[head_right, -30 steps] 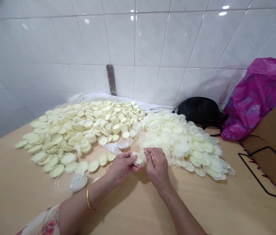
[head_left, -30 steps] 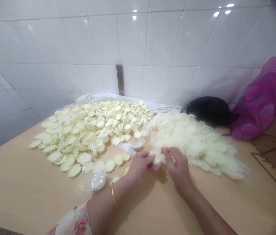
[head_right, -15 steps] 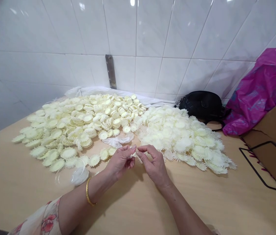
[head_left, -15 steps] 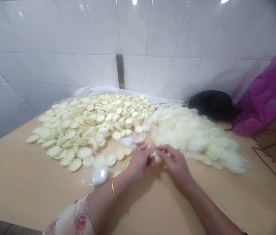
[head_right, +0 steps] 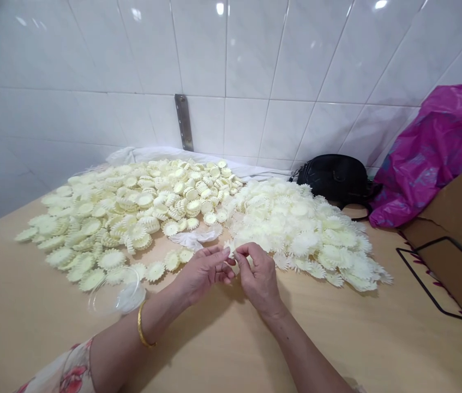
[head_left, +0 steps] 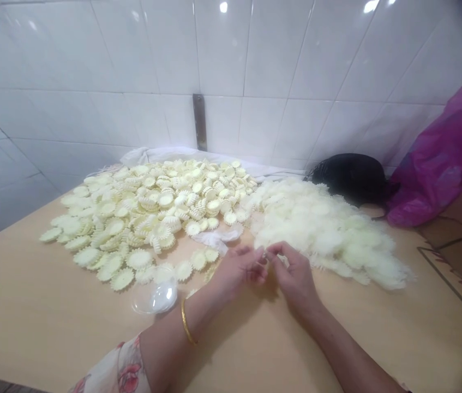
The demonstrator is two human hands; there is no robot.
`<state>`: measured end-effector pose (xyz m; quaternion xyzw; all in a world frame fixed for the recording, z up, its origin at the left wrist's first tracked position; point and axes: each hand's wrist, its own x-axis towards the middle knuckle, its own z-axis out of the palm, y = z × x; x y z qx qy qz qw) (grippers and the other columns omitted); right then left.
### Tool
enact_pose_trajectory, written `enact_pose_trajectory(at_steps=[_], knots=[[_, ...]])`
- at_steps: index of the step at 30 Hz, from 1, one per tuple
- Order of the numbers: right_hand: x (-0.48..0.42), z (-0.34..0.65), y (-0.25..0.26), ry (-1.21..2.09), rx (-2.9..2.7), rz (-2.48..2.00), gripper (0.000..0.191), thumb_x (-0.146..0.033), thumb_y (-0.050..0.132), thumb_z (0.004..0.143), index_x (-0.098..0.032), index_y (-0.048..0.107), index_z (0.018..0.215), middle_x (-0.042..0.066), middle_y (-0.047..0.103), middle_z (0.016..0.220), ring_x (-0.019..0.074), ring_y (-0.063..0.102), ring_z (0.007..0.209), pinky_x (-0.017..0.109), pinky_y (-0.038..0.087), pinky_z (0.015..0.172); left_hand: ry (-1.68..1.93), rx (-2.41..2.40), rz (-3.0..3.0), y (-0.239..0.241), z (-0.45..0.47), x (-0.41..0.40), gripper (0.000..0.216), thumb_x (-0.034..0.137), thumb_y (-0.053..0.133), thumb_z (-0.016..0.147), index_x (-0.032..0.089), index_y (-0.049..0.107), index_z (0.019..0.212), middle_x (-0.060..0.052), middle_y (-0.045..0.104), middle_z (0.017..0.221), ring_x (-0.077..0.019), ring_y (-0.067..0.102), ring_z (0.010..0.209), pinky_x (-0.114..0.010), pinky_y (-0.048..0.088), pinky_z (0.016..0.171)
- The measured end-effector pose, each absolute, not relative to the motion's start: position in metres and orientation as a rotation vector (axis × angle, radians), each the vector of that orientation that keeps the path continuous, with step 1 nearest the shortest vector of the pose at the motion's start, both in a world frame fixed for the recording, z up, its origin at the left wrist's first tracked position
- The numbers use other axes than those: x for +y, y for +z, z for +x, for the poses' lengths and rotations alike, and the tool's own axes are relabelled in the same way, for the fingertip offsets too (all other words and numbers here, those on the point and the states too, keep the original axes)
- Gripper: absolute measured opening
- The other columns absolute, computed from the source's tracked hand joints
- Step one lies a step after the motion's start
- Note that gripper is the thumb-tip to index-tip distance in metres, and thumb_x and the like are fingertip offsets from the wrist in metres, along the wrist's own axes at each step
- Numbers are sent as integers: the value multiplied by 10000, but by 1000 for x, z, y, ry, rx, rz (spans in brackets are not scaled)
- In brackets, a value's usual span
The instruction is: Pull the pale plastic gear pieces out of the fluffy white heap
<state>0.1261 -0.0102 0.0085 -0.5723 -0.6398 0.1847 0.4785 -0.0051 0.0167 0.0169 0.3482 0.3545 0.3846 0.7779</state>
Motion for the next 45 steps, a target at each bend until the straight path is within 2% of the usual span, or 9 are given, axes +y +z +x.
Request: enact_pose_trajectory(at_steps=[6,9,12,15,18,27,35,39,45], knots=[[-11,122,4,260,-1641,-1358,141,-261,469,828,-200,534,719,16,581,694,175,535,683,306,412,669,920,797,778,13,-3,17,257,308,706,635,119,533,660,-20,574,580,-89,532,497,-211,406,489],[-8,125,4,490,-1511,-1340,143,-317,507,812,-190,558,852,40,608,806,186,562,771,305,440,692,939,833,783,13,-4,19,238,288,699,631,123,529,623,-8,548,519,-92,519,475,-215,393,485],[-3,130,3,810,-1345,-1280,320,-383,556,779,-172,544,1019,62,613,879,194,572,818,308,456,703,912,847,877,12,-4,19,207,287,675,645,122,552,630,-9,544,507,-98,515,474,-228,395,500],[0,131,2,1003,-1330,-1209,231,-393,570,768,-172,573,833,20,595,736,162,552,696,281,436,645,889,879,1007,10,-5,18,220,309,663,655,122,555,612,-15,546,500,-99,508,472,-236,395,511],[-3,129,4,963,-1360,-1225,237,-380,535,798,-182,512,668,-26,518,592,128,484,586,248,388,576,891,922,1033,8,-5,17,267,337,684,632,139,512,580,-2,532,472,-97,493,446,-231,377,485],[-4,126,3,857,-1371,-1322,377,-469,433,838,-207,318,592,-59,318,540,100,323,505,217,285,467,857,741,847,11,-6,20,238,303,697,634,117,549,637,-12,569,552,-87,524,467,-220,395,495],[-4,124,-2,803,-1352,-1354,334,-418,451,844,-201,361,606,-50,350,549,100,334,516,214,293,468,822,769,722,15,-5,20,83,116,614,672,116,531,669,-26,569,543,-100,539,463,-215,411,471],[-6,122,0,772,-1395,-1351,252,-382,472,835,-193,459,668,-34,443,568,110,403,525,219,331,475,840,826,705,13,-1,19,112,186,617,701,128,523,691,-19,560,553,-99,528,450,-214,404,439],[-9,121,-2,783,-1391,-1382,341,-448,438,842,-208,364,612,-50,393,511,107,389,487,219,310,453,857,844,794,3,1,16,156,196,662,652,114,534,623,-22,553,533,-94,519,463,-218,409,467]])
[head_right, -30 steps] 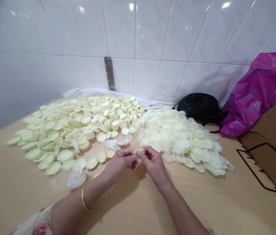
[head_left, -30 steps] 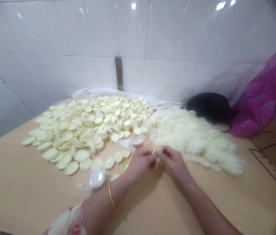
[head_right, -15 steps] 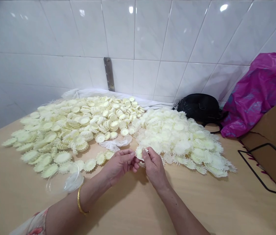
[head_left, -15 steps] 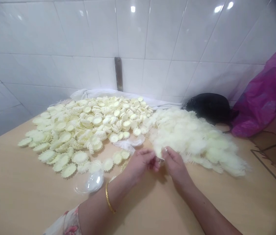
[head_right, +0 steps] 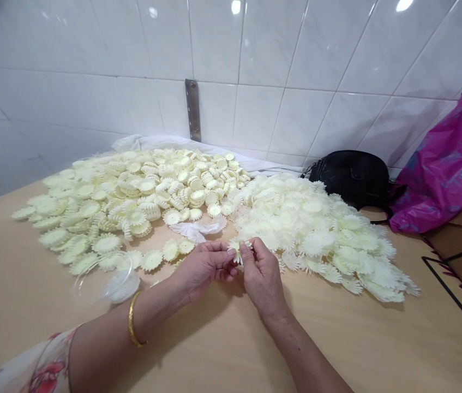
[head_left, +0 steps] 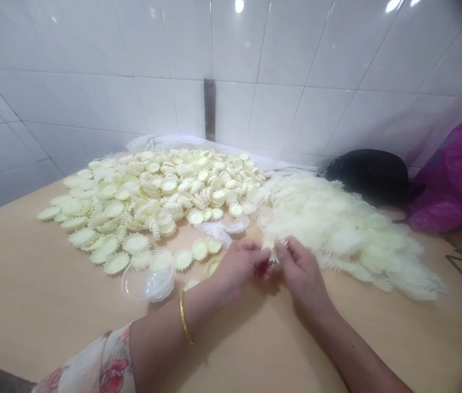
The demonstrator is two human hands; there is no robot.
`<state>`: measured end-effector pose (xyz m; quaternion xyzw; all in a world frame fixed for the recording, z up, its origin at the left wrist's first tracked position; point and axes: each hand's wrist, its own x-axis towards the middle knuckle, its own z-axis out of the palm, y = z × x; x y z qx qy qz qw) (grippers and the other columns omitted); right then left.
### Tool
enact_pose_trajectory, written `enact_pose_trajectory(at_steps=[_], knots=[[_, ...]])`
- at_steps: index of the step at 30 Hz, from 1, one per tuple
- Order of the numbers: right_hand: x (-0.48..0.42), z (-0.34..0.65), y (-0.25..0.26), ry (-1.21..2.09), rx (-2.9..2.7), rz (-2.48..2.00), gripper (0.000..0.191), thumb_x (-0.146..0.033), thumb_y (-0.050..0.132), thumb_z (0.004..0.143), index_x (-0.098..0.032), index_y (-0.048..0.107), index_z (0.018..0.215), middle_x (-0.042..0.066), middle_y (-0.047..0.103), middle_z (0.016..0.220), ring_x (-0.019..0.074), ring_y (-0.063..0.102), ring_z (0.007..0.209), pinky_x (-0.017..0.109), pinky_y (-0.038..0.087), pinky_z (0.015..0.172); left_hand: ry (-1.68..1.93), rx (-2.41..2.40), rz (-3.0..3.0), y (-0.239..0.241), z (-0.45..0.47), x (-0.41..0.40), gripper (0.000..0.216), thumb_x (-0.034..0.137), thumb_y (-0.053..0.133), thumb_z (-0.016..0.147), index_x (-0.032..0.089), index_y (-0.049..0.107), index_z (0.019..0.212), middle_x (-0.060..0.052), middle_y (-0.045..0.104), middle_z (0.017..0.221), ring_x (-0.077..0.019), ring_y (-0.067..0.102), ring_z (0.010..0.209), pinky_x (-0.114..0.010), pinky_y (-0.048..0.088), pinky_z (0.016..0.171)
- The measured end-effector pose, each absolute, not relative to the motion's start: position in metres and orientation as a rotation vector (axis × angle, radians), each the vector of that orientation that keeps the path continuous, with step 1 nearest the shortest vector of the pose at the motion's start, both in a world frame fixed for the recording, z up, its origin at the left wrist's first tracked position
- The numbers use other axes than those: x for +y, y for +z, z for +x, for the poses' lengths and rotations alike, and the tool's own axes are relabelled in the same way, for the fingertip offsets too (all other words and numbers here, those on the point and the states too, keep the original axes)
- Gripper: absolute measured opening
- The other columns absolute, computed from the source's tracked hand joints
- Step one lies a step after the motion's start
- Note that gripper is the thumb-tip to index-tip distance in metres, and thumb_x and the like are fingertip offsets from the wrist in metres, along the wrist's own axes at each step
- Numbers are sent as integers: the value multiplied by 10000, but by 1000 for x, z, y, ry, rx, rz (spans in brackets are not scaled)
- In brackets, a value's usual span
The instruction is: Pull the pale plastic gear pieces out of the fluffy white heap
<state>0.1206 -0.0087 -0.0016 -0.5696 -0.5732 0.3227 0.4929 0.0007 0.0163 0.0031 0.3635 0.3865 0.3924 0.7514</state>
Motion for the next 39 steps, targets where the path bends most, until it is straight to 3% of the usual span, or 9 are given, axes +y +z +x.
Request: enact_pose_trajectory(at_steps=[5,12,17,28,39], knots=[[-6,122,-2,780,-1404,-1322,381,-454,434,845,-205,330,577,-56,354,499,96,343,481,214,291,448,882,853,852,1,-2,15,185,248,656,657,127,524,609,-10,547,523,-93,510,463,-220,389,476],[-3,124,-2,1038,-1372,-1167,298,-407,569,773,-201,414,624,-50,479,509,109,456,492,212,342,456,950,921,941,3,-2,14,198,225,642,654,137,489,564,10,510,480,-85,478,442,-218,359,467],[-4,123,-6,1026,-1319,-1244,329,-439,538,791,-192,415,611,-52,452,497,90,403,454,203,295,417,944,883,836,3,-1,15,173,208,671,642,128,519,623,-1,539,520,-87,499,463,-212,378,471],[-3,125,-1,1052,-1260,-1203,308,-459,557,768,-194,470,636,-40,477,542,110,447,511,220,359,488,921,801,719,11,-1,16,118,92,541,740,126,492,638,-2,517,499,-87,510,445,-202,390,460],[0,129,-3,1061,-1292,-1234,343,-472,526,784,-195,436,603,-35,447,535,118,449,504,234,362,473,912,814,813,7,3,16,93,115,579,694,140,496,663,-1,533,504,-92,515,457,-210,381,472]])
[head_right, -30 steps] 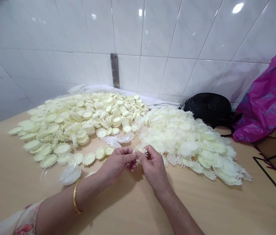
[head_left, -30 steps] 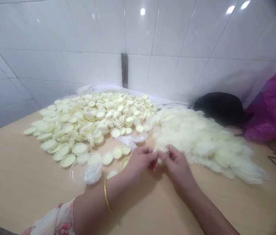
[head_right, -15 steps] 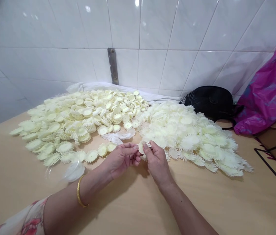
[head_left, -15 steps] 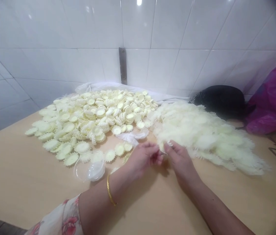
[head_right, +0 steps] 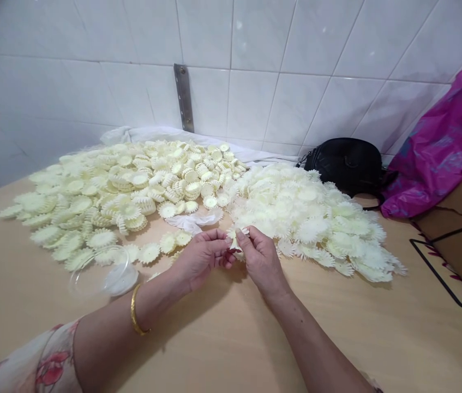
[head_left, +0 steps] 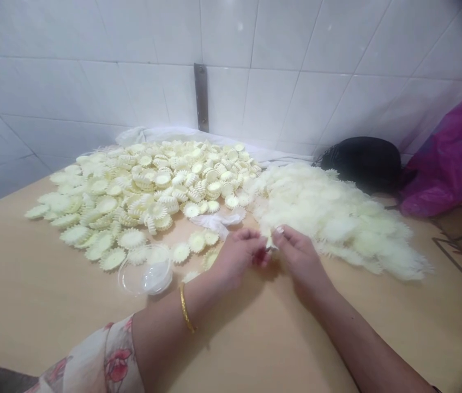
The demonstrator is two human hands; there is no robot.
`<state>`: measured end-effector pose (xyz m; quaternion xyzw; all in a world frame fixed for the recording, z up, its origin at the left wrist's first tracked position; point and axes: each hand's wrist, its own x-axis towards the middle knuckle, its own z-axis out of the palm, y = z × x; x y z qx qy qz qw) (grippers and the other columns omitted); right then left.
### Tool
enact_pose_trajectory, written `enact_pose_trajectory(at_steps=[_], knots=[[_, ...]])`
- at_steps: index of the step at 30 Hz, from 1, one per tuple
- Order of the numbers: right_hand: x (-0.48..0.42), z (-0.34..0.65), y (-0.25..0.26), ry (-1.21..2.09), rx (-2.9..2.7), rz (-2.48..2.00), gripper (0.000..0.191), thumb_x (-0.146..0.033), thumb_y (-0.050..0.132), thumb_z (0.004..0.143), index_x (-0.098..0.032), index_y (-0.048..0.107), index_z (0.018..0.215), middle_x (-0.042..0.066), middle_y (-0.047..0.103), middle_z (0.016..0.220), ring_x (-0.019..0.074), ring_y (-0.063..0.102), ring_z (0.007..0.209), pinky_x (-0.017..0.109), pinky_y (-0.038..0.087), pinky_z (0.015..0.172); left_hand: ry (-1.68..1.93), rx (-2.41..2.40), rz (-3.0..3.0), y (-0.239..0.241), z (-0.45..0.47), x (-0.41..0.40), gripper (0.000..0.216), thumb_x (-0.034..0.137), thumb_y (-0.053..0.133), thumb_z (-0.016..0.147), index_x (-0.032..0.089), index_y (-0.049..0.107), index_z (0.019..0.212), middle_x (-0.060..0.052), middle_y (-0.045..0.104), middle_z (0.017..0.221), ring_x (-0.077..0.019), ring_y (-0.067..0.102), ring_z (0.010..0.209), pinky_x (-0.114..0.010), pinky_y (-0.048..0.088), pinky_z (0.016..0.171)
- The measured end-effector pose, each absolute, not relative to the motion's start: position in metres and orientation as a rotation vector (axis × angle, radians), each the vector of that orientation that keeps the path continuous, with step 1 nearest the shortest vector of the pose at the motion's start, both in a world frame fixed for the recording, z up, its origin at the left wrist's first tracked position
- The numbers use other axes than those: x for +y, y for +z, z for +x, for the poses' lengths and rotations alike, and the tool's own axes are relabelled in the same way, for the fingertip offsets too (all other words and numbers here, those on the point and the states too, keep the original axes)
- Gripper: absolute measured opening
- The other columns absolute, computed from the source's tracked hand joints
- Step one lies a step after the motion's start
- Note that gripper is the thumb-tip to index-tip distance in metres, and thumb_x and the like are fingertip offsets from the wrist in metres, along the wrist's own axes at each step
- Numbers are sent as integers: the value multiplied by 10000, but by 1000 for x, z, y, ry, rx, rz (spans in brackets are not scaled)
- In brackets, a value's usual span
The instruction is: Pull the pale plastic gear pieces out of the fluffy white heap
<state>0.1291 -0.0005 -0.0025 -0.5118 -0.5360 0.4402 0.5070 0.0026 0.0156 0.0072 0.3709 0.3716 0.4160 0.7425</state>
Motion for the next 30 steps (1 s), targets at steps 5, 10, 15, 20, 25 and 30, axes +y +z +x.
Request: enact_pose_trajectory(at_steps=[5,10,15,20,25,30], knots=[[-4,128,0,561,-1368,-1341,188,-376,508,816,-199,497,754,-10,521,678,142,489,625,260,393,578,962,842,773,12,1,18,130,98,610,654,138,491,624,3,527,494,-102,538,489,-225,408,507],[-12,124,8,201,-1555,-1335,113,-278,483,829,-209,528,751,21,558,750,175,512,722,289,395,667,1042,863,790,9,0,19,156,129,645,641,139,491,614,-5,549,513,-112,550,504,-255,433,543],[-12,122,11,528,-1602,-1312,177,-287,465,833,-205,570,717,33,598,716,188,541,684,297,407,640,1032,768,807,5,-2,20,193,172,702,602,128,513,608,-14,583,554,-116,568,520,-256,439,566],[-9,124,13,679,-1506,-1326,191,-284,487,805,-191,555,653,22,596,639,185,546,659,290,405,626,991,725,831,8,-3,20,162,204,696,626,102,574,654,-49,620,591,-142,602,577,-271,460,606],[-6,126,8,688,-1445,-1310,185,-303,475,800,-192,521,659,12,573,627,164,522,613,271,394,580,950,708,785,14,-4,18,143,182,689,640,99,578,677,-56,628,607,-138,607,579,-256,465,593],[-4,133,13,605,-1290,-1349,197,-315,476,793,-194,514,642,2,546,629,155,500,625,259,392,591,986,732,728,16,-5,20,150,185,669,659,114,538,652,-34,596,553,-134,589,533,-256,458,552]])
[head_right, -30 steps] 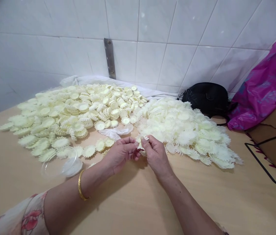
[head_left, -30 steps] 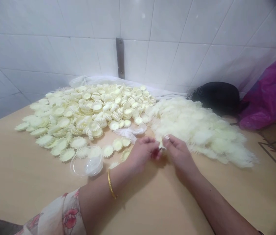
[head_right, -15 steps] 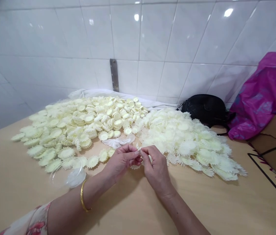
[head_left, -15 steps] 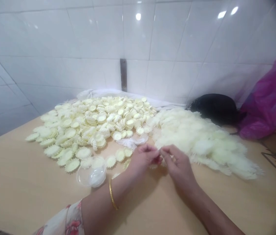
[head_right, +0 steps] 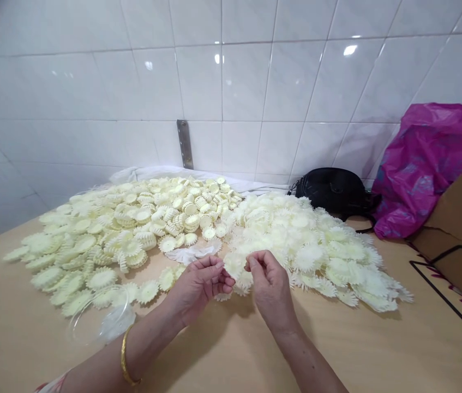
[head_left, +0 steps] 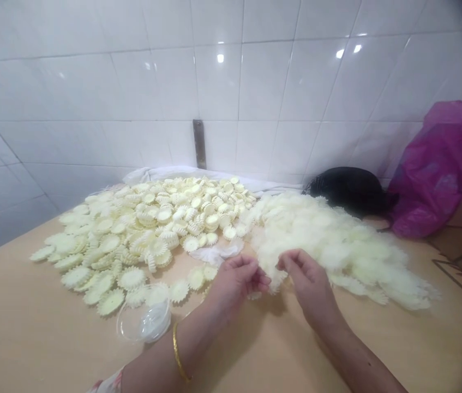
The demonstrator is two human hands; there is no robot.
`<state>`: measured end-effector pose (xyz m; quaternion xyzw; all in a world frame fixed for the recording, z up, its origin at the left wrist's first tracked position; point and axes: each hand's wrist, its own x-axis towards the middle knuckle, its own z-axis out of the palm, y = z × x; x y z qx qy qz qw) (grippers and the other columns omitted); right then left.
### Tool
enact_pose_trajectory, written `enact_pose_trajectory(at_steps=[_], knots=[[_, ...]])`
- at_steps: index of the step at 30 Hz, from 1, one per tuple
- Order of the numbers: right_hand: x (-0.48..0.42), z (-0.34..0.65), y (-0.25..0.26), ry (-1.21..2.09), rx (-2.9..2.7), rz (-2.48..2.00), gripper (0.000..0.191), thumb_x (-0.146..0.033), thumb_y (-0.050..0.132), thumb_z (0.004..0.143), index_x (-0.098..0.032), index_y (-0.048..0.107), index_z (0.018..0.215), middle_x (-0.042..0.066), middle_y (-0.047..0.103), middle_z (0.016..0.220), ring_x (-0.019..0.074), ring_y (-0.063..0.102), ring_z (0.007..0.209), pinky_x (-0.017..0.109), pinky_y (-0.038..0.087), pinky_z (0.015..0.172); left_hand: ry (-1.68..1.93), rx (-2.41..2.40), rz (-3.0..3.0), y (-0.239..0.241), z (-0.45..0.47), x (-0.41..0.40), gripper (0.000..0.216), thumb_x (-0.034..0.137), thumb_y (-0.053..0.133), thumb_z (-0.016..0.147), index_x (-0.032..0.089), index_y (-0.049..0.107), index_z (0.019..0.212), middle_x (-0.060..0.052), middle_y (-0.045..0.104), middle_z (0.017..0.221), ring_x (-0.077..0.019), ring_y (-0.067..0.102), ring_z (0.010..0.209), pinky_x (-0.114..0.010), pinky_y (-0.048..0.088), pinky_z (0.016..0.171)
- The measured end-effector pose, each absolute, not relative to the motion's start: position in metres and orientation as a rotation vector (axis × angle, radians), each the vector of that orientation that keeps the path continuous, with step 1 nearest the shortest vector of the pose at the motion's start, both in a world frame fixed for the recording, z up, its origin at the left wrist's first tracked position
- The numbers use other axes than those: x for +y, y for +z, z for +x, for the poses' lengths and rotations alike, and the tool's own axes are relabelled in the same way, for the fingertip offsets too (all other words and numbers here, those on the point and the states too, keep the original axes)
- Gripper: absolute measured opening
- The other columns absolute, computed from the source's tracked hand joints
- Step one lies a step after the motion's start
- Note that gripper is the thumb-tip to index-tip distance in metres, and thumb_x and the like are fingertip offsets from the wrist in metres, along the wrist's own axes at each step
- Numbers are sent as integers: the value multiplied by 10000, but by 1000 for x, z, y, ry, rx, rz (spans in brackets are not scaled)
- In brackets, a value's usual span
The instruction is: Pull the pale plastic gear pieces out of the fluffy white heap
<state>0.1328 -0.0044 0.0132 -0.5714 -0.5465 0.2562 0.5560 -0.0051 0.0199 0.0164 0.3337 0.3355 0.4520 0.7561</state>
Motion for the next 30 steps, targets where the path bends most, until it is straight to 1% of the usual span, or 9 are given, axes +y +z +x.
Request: enact_pose_trajectory(at_steps=[3,8,10,13,17,20,22,26,30], knots=[[-6,133,18,615,-1327,-1322,202,-339,506,779,-194,536,641,9,559,638,165,507,638,268,395,605,1014,761,738,14,-5,21,154,179,672,650,115,532,641,-31,590,557,-128,583,536,-246,448,544],[-9,125,18,797,-1481,-1268,213,-394,571,742,-186,609,716,44,624,727,204,559,714,297,413,659,1014,746,814,9,-4,20,158,201,689,633,120,554,650,-22,594,589,-100,549,524,-247,442,578],[-9,123,17,781,-1500,-1273,200,-388,602,719,-192,630,749,49,636,771,215,568,745,304,414,673,1020,772,827,7,-4,21,173,222,702,620,124,560,641,-18,593,601,-93,541,527,-249,442,590],[-11,123,17,702,-1528,-1265,171,-349,553,765,-205,640,738,47,638,799,214,566,771,305,404,704,1012,807,855,7,-5,21,186,251,702,623,122,569,627,-29,587,597,-109,556,562,-260,449,610],[-11,128,19,688,-1461,-1299,215,-349,526,782,-197,567,636,1,549,631,163,488,623,266,365,599,1049,895,895,9,-7,21,196,288,703,629,136,589,679,-20,570,625,-107,542,582,-239,433,576],[-9,131,20,871,-1378,-1241,249,-376,548,767,-195,509,602,-28,467,572,130,421,570,242,342,555,1105,936,915,12,-9,21,234,314,704,632,163,632,795,-18,578,791,-88,528,659,-210,425,590],[-7,132,21,972,-1319,-1191,263,-394,578,743,-193,507,590,-31,465,568,125,420,573,238,354,568,1058,890,899,15,-9,21,249,301,714,619,160,644,812,-20,573,837,-90,532,689,-219,435,628],[-5,132,20,1038,-1235,-1151,289,-419,641,686,-187,521,564,-33,477,557,121,432,573,239,371,587,981,797,906,17,-7,19,182,239,725,588,131,593,651,3,534,635,-94,521,588,-248,428,619],[-4,132,14,1088,-1208,-1112,305,-454,617,714,-183,549,593,-26,494,584,125,457,608,248,389,640,1067,857,972,17,-6,17,193,224,705,596,141,532,575,24,508,549,-81,485,531,-230,390,577]])
